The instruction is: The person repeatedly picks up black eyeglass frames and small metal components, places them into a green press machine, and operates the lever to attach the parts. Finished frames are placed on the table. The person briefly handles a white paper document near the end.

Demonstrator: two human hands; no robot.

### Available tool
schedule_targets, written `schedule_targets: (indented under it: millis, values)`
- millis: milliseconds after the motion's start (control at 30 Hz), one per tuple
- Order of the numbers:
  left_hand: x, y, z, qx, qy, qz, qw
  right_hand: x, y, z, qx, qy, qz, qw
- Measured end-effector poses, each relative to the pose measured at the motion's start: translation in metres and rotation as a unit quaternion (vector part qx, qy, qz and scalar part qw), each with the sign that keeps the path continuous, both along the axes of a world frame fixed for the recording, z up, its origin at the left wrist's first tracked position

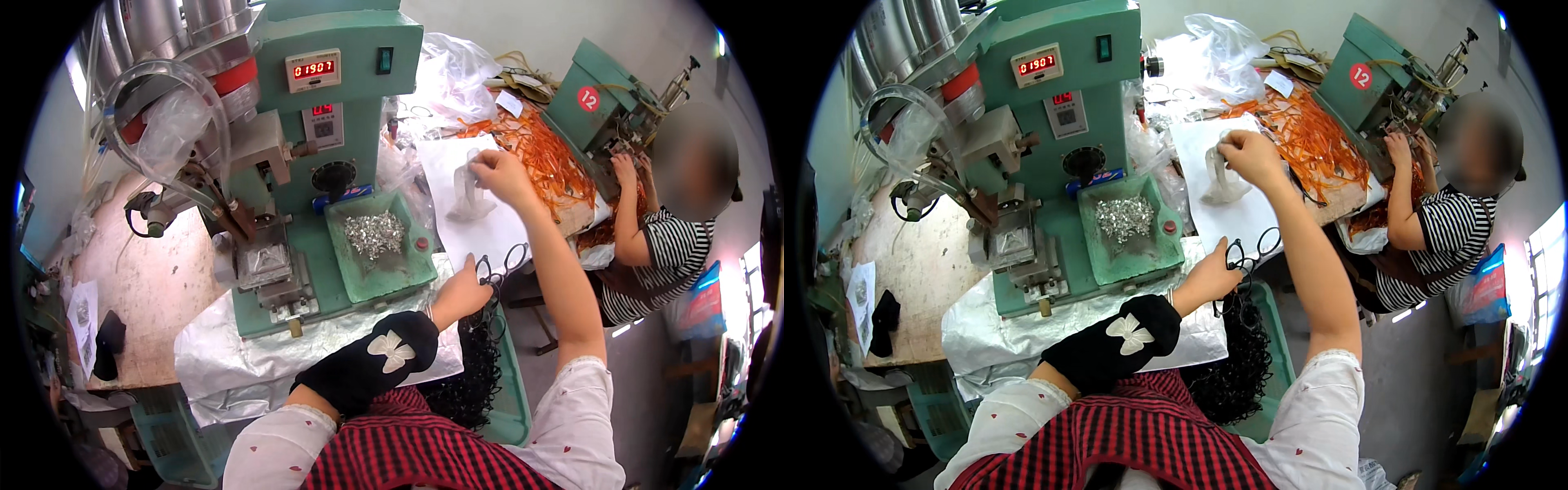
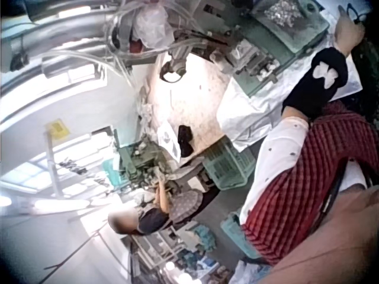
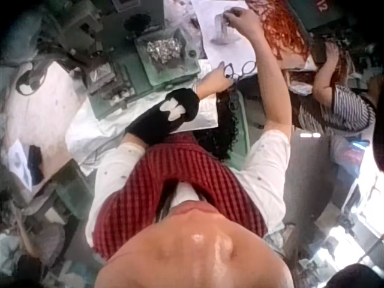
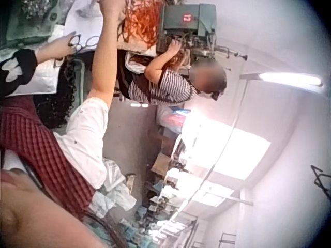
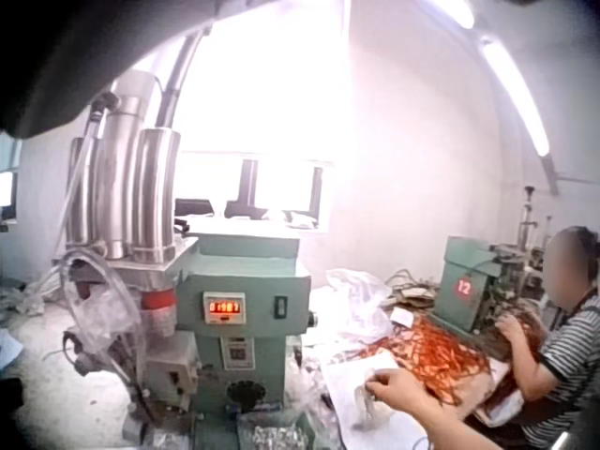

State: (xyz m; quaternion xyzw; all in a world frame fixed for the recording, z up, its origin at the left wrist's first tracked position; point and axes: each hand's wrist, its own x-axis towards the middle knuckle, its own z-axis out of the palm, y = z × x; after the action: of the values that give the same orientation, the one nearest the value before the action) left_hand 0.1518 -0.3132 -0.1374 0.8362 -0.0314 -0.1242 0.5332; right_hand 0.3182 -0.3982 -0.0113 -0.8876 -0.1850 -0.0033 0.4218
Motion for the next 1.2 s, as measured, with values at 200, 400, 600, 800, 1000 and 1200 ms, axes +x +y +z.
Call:
schedule_targets:
  millis: [200, 400, 600, 800, 1000, 1200]
  values:
    - [0.001, 0.003, 0.005, -0.020, 0.027, -0.019, 0.999, 0.025, -0.017, -0.045, -0.003, -0.024, -0.097, 0.995]
    - [0.003, 0.003, 0.015, -0.039, 0.021, 0.006, 0.999, 0.018, -0.006, -0.012, -0.136, 0.029, -0.105, 0.985]
    - [-0.055, 0.035, 0.054, -0.013, -0.071, -0.066, 0.995, -0.010, -0.011, -0.006, -0.176, -0.020, -0.125, 0.976]
    - [-0.118, 0.093, 0.080, 0.024, -0.049, -0.136, 0.989, -0.043, -0.036, -0.019, -0.010, 0.072, -0.066, 0.995]
    - [-0.154, 0.139, 0.081, 0.013, -0.016, -0.084, 0.996, -0.044, -0.030, -0.079, -0.182, -0.033, -0.068, 0.980]
    - [-0.183, 0.174, 0.089, -0.011, 0.032, -0.017, 0.999, -0.042, 0.001, -0.023, -0.150, -0.133, -0.204, 0.958]
